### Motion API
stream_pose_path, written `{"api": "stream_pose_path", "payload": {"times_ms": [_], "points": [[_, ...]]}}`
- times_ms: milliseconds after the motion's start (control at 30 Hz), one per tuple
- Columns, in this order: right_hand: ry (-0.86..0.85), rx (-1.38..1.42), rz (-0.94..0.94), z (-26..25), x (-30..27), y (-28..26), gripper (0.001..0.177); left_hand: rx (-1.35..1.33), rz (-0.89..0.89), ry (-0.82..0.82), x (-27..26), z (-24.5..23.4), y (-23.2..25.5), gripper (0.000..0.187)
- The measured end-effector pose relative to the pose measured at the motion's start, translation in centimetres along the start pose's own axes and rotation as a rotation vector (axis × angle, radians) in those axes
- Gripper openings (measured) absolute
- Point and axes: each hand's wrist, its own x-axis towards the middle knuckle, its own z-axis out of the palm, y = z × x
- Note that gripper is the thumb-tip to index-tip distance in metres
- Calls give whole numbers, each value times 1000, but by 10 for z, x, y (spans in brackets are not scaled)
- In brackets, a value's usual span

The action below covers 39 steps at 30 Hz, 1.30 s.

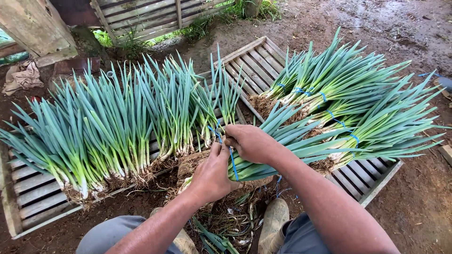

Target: The person gathers a bunch of green onions, aligns the roots, and ties them together using a blue plastic tie. The person then places the finished bundle onto a wooden crate.

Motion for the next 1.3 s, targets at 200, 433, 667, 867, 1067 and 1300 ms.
{"api": "stream_pose_path", "payload": {"times_ms": [200, 433, 667, 867, 1067, 1300], "points": [[-64, 49, 66, -5, 2, -2, 14, 63, -5, 52, 16, 23, -19, 112], [-140, 28, 185, -5, 8, 4, 15, 72, 59, 72, 19, 35, -24, 118], [-382, -133, 337, -5, 18, 6, 26, 432, 353, 266, 44, 73, -62, 136], [-336, -106, 359, -11, 16, 1, 11, 339, 282, 185, 41, 60, -54, 133], [288, -295, -66, 9, 10, 28, 6, -245, 19, 76, 17, 19, -26, 103], [679, -120, -239, -9, -12, -28, 6, -693, -61, 150, 44, 28, -59, 96]]}}
